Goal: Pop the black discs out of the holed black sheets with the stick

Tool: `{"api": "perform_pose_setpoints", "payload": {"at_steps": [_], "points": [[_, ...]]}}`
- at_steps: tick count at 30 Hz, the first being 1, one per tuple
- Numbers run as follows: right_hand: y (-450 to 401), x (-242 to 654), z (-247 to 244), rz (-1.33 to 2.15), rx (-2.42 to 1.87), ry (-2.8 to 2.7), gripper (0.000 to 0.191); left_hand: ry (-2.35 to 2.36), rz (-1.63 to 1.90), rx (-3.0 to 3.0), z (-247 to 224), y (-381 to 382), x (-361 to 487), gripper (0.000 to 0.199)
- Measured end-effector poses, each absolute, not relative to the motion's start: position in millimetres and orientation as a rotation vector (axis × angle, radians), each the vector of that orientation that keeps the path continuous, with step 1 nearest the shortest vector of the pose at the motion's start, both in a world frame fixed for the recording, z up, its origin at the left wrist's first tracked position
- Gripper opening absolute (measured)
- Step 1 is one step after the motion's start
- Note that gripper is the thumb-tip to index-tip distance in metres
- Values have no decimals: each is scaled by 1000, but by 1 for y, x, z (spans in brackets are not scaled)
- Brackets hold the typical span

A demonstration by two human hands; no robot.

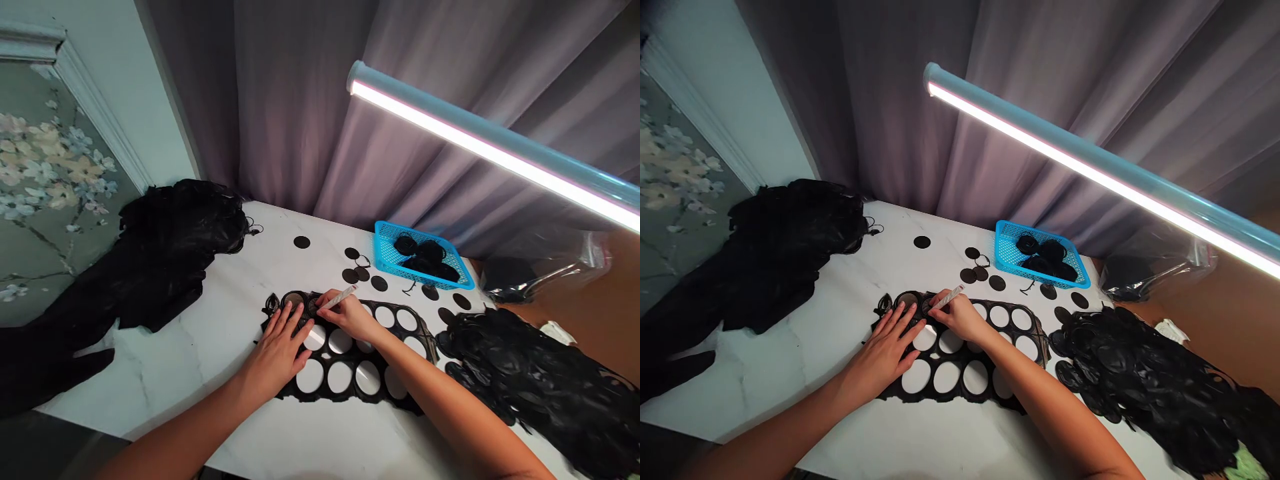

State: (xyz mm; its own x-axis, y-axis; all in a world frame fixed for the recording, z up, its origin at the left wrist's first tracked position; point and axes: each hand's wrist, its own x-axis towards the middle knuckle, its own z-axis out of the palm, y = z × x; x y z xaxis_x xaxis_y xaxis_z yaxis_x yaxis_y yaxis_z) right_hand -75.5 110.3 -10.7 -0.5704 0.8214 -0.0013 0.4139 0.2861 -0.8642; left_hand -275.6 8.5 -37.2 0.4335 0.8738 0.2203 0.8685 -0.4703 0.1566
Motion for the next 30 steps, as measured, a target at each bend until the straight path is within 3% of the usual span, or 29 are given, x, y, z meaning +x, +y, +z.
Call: {"api": "perform_pose_setpoints", "payload": {"at_steps": [10, 16, 21, 27, 30], "points": [[107, -76, -15, 1021, -960, -2221, 10, 1586, 427, 2646, -37, 9, -277, 49], [90, -80, -14, 388, -805, -2634, 13, 1586, 460, 2613, -39, 8, -277, 49], [140, -53, 0, 132, -1282, -2178, 19, 1591, 481, 2583, -37, 6, -277, 52], [153, -79, 2, 703, -1032, -2102, 12, 1655, 496, 2599, -30, 0, -282, 56], [131, -107, -9, 1019, -882, -2132, 14, 1669, 443, 2643, -31, -4, -286, 48]]}}
